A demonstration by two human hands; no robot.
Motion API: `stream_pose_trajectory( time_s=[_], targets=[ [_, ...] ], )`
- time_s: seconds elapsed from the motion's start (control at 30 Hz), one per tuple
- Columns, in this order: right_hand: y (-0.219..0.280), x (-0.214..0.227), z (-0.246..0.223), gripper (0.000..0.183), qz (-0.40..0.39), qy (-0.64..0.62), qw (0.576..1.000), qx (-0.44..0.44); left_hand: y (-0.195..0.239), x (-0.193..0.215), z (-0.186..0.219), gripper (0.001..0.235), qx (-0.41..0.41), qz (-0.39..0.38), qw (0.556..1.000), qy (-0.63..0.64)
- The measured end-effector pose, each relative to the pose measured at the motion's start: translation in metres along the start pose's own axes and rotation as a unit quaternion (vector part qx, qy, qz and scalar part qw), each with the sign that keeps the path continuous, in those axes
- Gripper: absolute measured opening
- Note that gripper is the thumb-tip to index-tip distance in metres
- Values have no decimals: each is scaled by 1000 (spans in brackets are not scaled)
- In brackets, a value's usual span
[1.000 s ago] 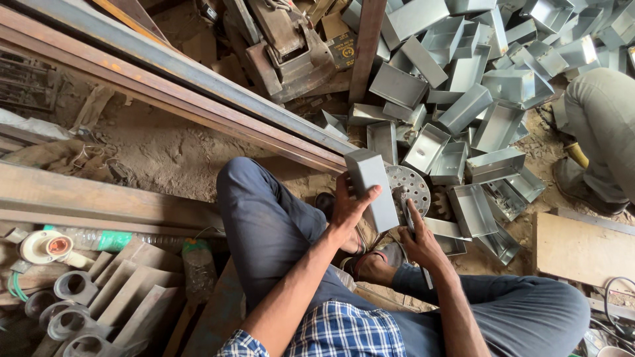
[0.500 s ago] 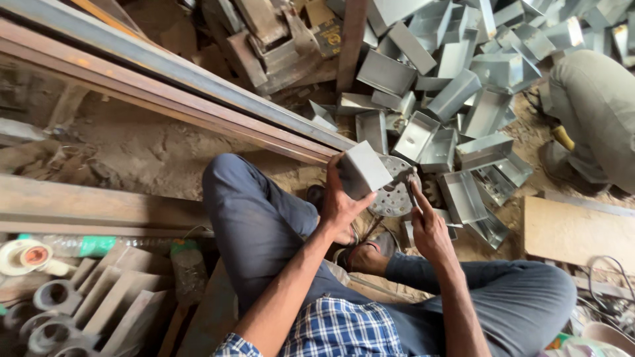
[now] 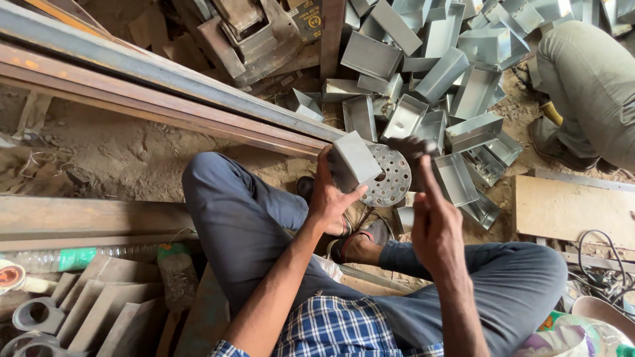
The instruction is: The person uses a hammer and a punch to knock out or secure pieces on a metal box and a circular metal plate while seated on the floor amidst many finished metal boxes.
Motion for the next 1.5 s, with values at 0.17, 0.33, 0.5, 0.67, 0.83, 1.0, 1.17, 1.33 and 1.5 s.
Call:
stream_pose_trajectory(
  time_s=[0.17,0.33,0.5,0.67,0.83,1.0,1.17,1.33,1.5],
  targets=[
    [3,-12,11,63,-59,-40,996,-54,2,-1,-2,114,-8,9,1000,14],
    [4,4,20,62,36,-51,998,-19,-6,-2,-4,110,-22,23,999,18],
    [10,-17,39,58,18,-52,998,-30,0,6,13,107,-40,27,999,16],
    [13,-35,61,63,-22,-58,995,-82,4,-2,-1,110,55,-25,989,133],
    [15,-40,77,57,-53,-48,988,-138,20,-18,-28,104,177,-66,964,189],
    [20,-49,92,56,-73,-41,983,-161,23,-24,-28,87,283,-130,939,145],
    [22,-49,101,56,-66,-30,984,-161,22,-19,2,91,303,-159,917,205],
    [21,-53,108,56,-67,-25,986,-152,24,-20,2,95,327,-151,904,230],
    [22,-59,114,56,-96,-8,982,-162,29,-28,-14,91,373,-167,886,218]
  ],
)
Point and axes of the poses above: each hand's wrist, its own y-axis away from the middle knuckle, its own x-axis out of the back of the hand, z = x × y, the point moved 6 cm from there along -y, towards the middle knuckle, and after that the axes turned 8 degrees about -z, right-handed, at the moved point
